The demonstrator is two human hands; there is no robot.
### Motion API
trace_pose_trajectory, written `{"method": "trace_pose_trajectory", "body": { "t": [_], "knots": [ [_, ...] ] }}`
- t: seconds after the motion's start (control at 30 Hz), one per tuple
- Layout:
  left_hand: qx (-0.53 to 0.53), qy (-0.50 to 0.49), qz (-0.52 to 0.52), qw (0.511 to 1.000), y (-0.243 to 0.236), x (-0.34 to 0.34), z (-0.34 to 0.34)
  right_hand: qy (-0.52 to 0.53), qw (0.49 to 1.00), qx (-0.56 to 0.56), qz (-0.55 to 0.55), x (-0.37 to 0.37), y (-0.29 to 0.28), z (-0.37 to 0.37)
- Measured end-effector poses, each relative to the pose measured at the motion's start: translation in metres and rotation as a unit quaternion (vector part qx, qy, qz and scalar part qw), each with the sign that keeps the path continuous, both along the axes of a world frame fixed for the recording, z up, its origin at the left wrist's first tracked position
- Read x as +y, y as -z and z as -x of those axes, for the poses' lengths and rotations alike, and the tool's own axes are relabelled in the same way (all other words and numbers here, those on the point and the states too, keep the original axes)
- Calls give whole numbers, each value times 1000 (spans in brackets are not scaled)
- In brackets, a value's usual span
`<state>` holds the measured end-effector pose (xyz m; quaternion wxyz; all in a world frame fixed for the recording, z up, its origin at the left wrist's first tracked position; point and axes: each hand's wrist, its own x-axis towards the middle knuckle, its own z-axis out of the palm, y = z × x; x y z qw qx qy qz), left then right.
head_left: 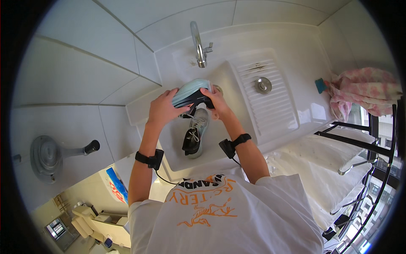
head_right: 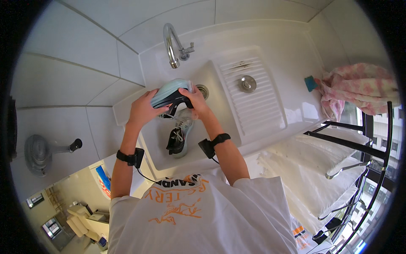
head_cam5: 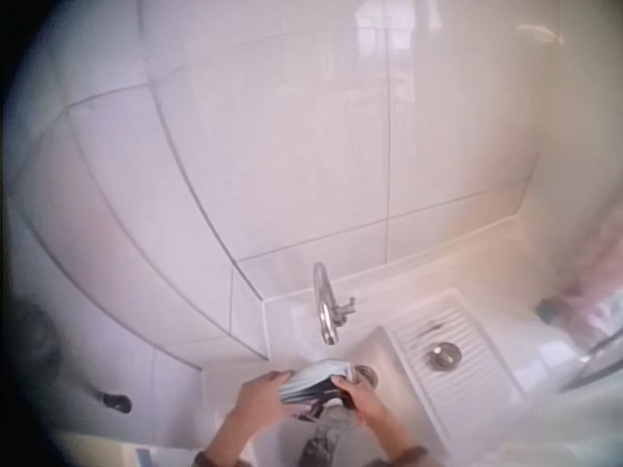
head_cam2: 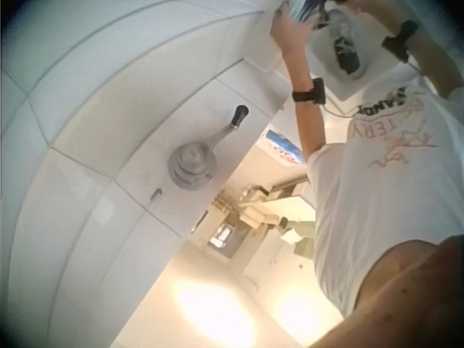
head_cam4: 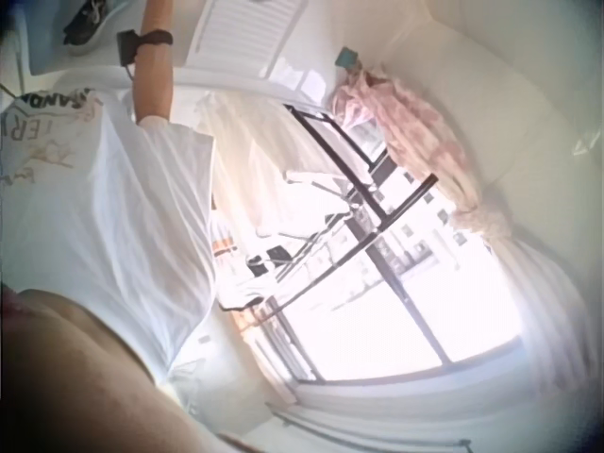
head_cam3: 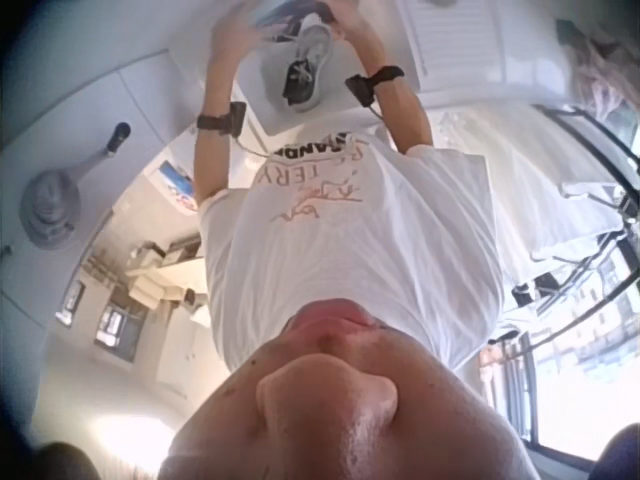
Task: The recorder is washing and scrubbing a pair of sneakers in a utility sink using a brush and detergent.
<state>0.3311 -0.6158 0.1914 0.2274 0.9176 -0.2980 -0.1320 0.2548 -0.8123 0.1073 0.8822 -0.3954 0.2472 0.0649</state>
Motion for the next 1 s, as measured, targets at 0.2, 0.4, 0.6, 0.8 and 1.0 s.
{"method": "trace_pose_trajectory", "body": {
  "t": [0.2,0.4,0.6,0.8,1.0],
  "knots": [
    [-28,5,-210,977,9,-19,-19,136,803,-70,576,-4,35,-11],
    [-71,15,-223,972,27,-12,-9,-17,719,-118,684,49,-34,-1],
    [-123,38,-212,969,25,-23,2,29,720,-84,689,45,-30,-5],
    [-99,29,-250,963,28,-37,-3,92,772,-21,628,8,1,-17],
    [-68,21,-240,968,27,-42,-11,24,704,-98,703,24,-10,-11]
  ]
}}
